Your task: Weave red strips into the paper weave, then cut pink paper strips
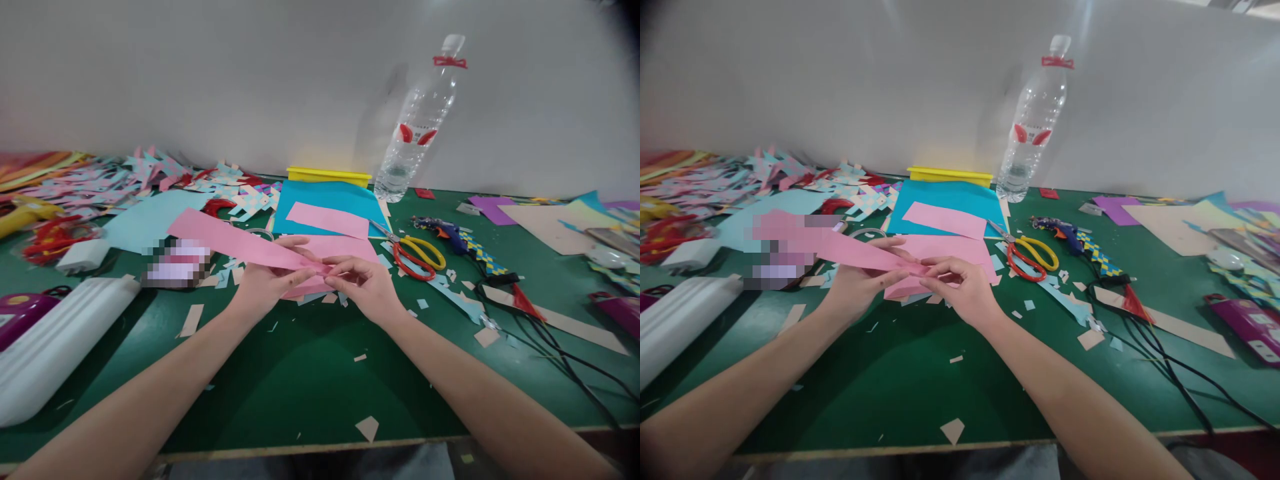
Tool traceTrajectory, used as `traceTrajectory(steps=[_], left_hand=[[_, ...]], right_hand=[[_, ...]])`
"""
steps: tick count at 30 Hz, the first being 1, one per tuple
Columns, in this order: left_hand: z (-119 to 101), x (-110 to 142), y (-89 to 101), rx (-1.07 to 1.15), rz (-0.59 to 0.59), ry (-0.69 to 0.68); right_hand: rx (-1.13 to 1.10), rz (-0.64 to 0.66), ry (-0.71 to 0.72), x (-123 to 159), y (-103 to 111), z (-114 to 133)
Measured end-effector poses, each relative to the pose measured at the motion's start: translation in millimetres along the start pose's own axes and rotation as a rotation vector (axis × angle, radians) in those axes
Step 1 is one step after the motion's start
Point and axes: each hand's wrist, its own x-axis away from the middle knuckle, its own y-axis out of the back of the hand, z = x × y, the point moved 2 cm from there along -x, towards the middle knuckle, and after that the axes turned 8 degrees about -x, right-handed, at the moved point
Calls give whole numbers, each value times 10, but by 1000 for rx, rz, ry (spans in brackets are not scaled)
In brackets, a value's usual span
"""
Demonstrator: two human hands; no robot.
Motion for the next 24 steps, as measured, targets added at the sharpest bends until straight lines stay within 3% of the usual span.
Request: traceTrajectory(steps=[7,15,20,24], left_hand=[[118,-18,-49,292,-2,134],[106,-24,-109,450,44,241],[127,35,-135,350,211,440],[99,56,-152,417,310,430]], right_hand=[[-90,-124,-87,50,-63,-13],[-72,-272,-34,95,-59,-1],[227,-373,252,98,32,61],[447,-144,539,118,36,125]])
